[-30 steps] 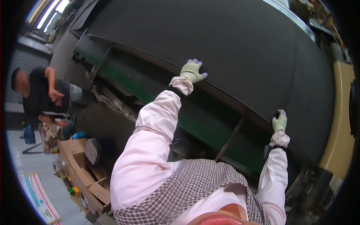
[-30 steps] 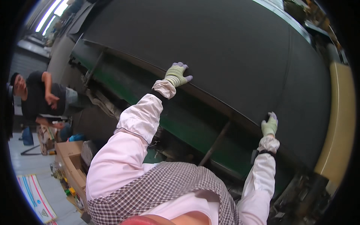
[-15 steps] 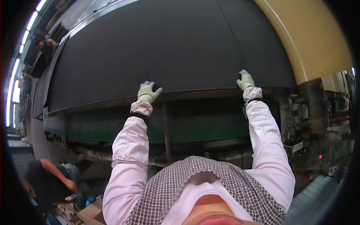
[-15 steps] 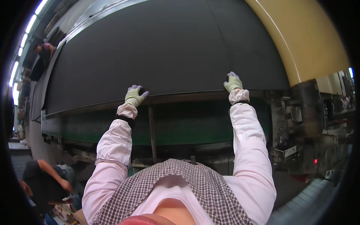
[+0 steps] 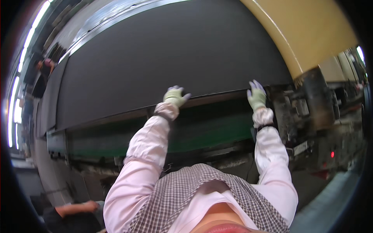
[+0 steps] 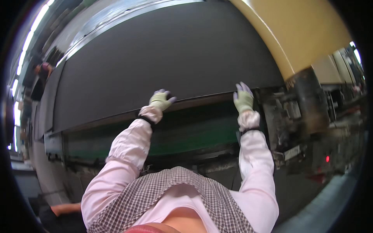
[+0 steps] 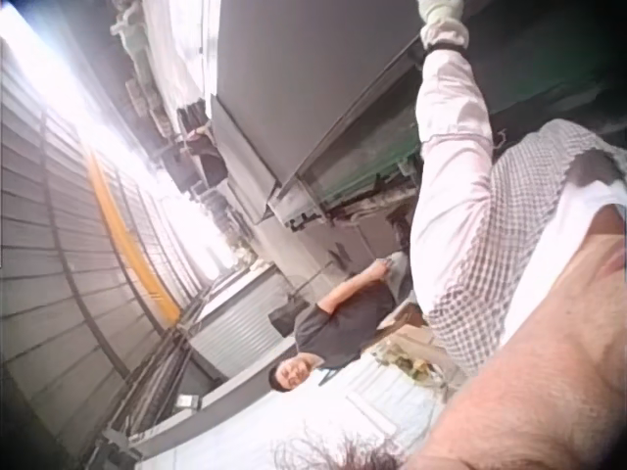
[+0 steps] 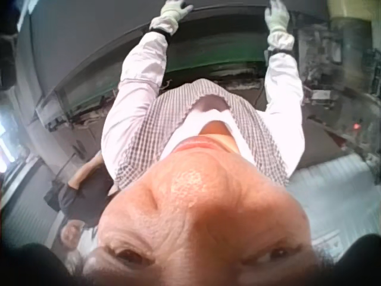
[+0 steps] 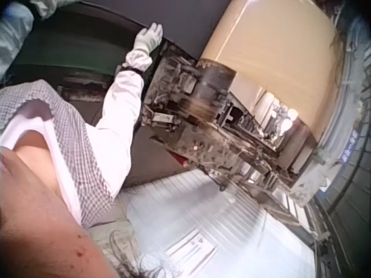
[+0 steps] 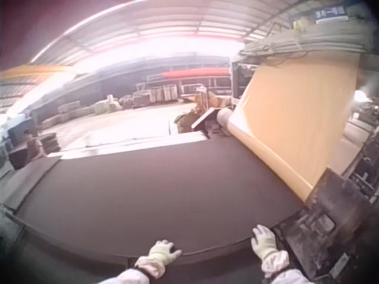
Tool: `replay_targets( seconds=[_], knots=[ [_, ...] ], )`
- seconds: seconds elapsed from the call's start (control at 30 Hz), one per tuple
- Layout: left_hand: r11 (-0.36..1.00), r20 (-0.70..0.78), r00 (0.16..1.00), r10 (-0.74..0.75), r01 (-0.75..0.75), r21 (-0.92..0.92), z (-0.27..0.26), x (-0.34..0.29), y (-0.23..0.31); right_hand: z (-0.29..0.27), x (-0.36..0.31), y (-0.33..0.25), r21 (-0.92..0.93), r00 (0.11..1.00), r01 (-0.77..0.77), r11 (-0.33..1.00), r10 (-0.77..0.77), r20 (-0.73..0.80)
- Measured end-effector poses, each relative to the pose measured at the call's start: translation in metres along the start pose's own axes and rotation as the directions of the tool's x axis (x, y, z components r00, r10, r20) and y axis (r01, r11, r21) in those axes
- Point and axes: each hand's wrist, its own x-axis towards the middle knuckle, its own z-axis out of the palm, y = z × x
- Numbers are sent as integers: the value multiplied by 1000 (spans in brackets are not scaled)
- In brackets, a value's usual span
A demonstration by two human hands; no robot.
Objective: The recorder uses their hands to guide and smooth large dark sheets as they pass through an industrial processing machine.
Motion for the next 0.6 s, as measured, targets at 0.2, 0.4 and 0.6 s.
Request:
replay_targets(
  seconds=[0.2, 0.4, 0.6],
  knots=[
    [977, 132, 969, 211, -203, -72, -5, 20, 100, -61, -88, -22, 126, 998, -57, 990, 55, 20],
    [925, 5, 928, 373, -371, -77, 12, -18, 129, -59, -142, -61, 218, 987, -135, 966, 113, 114],
    [736, -445, 724, 527, -651, -189, 37, -148, 81, -67, -143, -116, 320, 984, -165, 933, 133, 121]
  ],
)
